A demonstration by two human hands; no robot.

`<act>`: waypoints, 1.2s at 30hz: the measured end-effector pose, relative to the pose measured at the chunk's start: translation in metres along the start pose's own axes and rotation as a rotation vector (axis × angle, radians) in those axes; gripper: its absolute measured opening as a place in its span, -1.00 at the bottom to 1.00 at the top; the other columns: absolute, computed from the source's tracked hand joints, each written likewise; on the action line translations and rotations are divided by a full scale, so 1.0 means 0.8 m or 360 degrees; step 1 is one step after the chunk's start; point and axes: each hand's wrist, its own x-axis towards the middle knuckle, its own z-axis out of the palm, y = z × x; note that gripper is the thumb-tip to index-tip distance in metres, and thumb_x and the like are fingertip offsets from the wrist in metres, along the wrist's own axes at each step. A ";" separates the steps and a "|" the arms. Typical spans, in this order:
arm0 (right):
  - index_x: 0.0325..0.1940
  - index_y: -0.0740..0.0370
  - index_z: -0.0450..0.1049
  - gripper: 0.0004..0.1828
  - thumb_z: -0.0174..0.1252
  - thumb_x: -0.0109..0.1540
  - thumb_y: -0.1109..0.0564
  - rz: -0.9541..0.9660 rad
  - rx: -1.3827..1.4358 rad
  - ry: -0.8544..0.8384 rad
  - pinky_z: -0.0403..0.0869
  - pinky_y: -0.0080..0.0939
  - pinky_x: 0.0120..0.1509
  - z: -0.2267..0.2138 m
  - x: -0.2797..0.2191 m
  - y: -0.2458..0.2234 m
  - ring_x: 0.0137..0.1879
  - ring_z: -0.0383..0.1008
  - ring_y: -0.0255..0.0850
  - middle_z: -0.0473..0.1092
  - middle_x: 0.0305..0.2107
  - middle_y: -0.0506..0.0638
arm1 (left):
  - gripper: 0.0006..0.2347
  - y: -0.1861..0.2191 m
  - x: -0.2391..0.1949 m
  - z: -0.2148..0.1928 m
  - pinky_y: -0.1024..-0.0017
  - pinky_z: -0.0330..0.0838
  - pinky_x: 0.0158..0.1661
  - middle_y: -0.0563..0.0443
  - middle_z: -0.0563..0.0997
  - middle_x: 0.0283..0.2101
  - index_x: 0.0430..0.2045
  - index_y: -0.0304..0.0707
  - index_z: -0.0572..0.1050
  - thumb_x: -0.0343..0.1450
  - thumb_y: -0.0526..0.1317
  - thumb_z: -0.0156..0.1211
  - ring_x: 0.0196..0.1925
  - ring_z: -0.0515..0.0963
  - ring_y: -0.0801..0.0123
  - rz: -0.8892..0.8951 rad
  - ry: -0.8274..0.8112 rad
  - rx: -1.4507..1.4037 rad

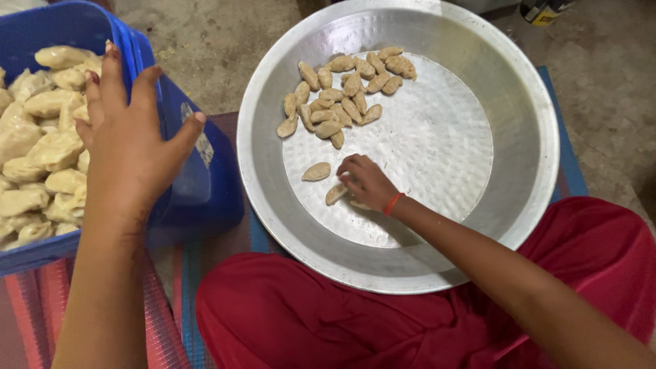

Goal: The person sits on the floor and transfers small, crescent-shaped food items from a large blue container to a metal tray. They pick up the items one by one or in small handfuls and place them onto the tray. Towards the end, the person picks up the tray and moves it to another location.

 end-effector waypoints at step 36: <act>0.41 0.19 0.29 -0.42 -0.05 0.41 -0.19 0.0660 0.0841 0.0042 0.47 -0.22 0.22 -0.103 -0.103 -0.061 0.24 0.44 -0.13 0.39 0.17 0.13 | -0.49 0.246 -0.182 0.334 -0.18 0.25 0.27 0.08 0.34 0.37 0.35 0.06 0.28 0.51 0.15 -0.18 0.37 0.32 0.16 -0.1336 -0.0675 -0.3545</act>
